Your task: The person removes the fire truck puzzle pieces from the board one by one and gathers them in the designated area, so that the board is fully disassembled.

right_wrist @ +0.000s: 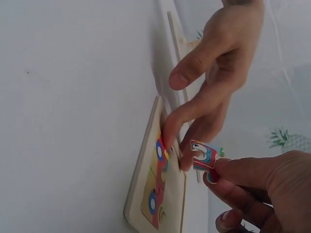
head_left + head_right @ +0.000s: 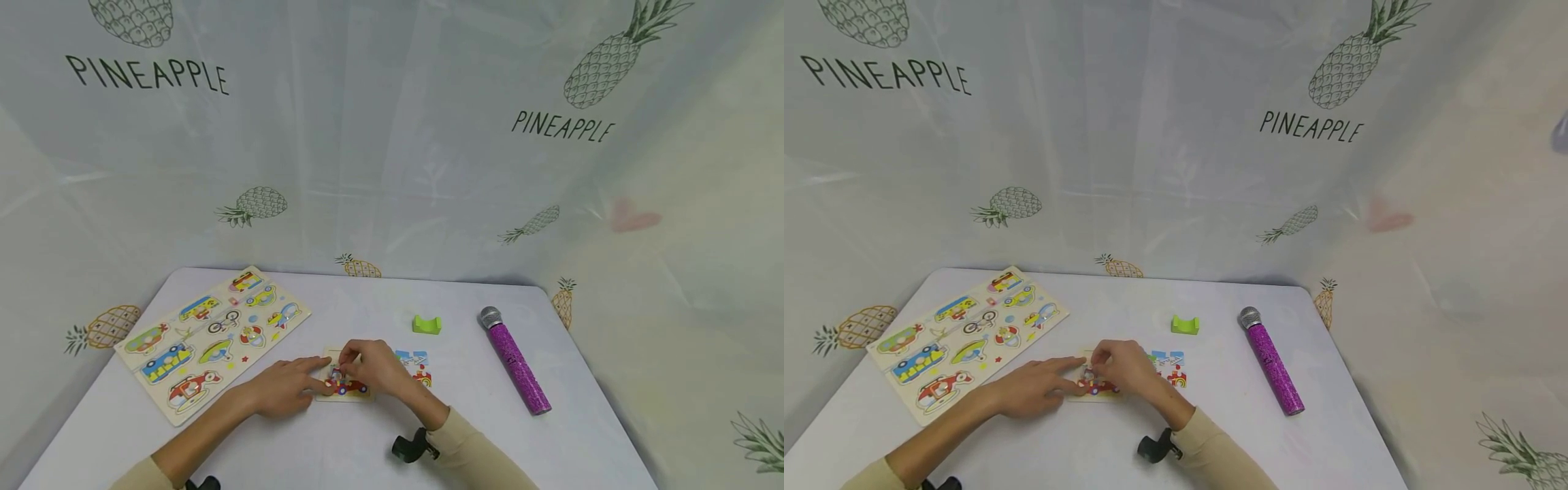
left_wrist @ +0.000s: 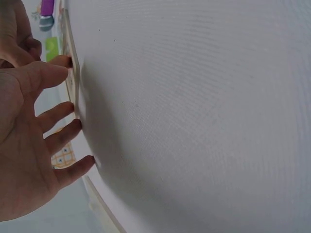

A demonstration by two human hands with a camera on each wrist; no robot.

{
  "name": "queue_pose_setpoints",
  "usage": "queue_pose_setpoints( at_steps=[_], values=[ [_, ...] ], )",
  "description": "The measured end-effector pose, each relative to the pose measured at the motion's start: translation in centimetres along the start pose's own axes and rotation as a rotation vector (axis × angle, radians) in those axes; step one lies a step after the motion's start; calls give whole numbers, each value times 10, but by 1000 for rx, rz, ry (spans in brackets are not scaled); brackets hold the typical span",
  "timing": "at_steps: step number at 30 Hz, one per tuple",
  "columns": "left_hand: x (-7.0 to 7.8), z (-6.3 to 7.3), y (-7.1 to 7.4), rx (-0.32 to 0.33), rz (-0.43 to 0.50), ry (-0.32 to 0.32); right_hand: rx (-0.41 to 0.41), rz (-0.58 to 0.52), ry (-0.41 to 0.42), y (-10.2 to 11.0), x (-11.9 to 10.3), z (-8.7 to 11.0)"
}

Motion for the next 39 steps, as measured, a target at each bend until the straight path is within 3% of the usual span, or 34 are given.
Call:
queue_pose_setpoints(
  at_steps=[20, 31, 39],
  values=[
    [-1, 0, 0, -2, 9, 11, 51, 21, -38, 48, 15, 12],
    [0, 0, 1, 8, -3, -2, 79, 59, -84, 61, 35, 21],
    [-1, 0, 0, 2, 19, 5, 44, 60, -111, 63, 46, 28]
  ],
)
Point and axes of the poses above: each hand's wrist, its own z-axis away from the middle knuckle, its own y-axis out of the back of the hand, x = y × z, the point moved 9 cm from there along -z, towards the middle knuckle, and after that the axes turned 13 degrees about -z, right-handed, at the moved point
